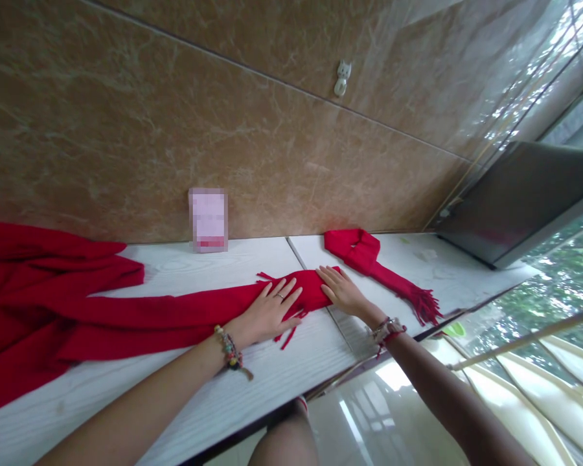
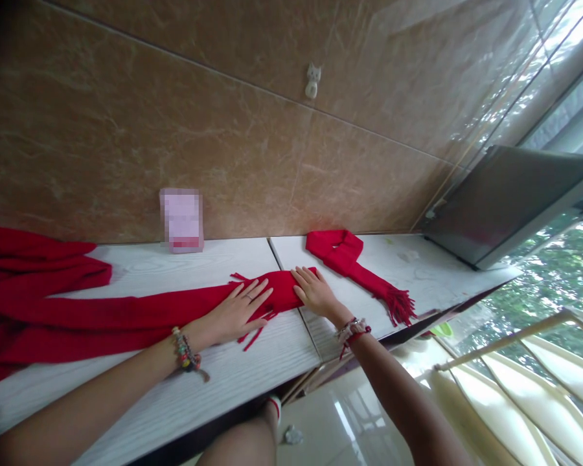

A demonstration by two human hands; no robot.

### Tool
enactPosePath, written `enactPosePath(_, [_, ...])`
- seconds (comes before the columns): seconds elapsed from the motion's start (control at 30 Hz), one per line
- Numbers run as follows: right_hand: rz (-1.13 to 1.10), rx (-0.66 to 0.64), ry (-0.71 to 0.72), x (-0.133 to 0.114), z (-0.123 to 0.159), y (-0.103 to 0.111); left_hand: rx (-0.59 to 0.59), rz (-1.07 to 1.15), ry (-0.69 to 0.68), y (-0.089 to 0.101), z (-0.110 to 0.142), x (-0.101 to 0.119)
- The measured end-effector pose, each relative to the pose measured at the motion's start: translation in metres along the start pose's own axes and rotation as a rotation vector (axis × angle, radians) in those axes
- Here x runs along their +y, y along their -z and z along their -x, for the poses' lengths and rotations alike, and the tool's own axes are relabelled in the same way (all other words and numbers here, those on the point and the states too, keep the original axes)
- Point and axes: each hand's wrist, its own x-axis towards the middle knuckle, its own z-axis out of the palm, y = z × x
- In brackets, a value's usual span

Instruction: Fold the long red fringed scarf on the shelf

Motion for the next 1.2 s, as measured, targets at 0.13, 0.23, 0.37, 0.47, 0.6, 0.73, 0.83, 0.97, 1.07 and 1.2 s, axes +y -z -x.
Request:
enactPosePath(0.13, [0.012,0.007,-0.004,0.025,0.002,-0.001,-0.018,-0.021,0.019,-0.002,-0.001,-0.001])
enactPosePath(0.23, [0.019,0.006,-0.03,0.042,0.004,-0.002,-0.008,-0.023,0.047,0.0,-0.002,0.0])
enactPosePath(0.37, [0.023,-0.042,-0.006,0.048,0.0,0.008,0.036,-0.06,0.103,0.006,0.0,0.0])
enactPosePath(0.47, [-0.048,0.01,0.061,0.033,-0.012,0.022,0.08,-0.103,0.176,0.013,0.011,-0.008])
enactPosePath(0.6, [-0.224,0.023,0.284,-0.013,-0.04,0.034,0.07,-0.152,0.286,0.021,0.043,-0.031])
enactPosePath(0.73, [-0.297,-0.13,0.522,-0.063,-0.066,0.033,0.013,-0.16,0.319,0.026,0.077,-0.052])
enactPosePath(0.83, [-0.311,-0.166,0.62,-0.089,-0.076,0.027,-0.03,-0.126,0.283,0.031,0.094,-0.063])
enactPosePath(0.97, [-0.336,-0.132,0.666,-0.103,-0.074,0.016,-0.054,-0.112,0.276,0.04,0.108,-0.075])
enactPosePath(1.07, [-0.34,-0.081,0.661,-0.105,-0.069,0.006,-0.095,-0.115,0.322,0.042,0.116,-0.081])
enactPosePath(1.2, [-0.359,-0.062,0.649,-0.102,-0.066,-0.004,-0.175,-0.094,0.441,0.039,0.123,-0.089])
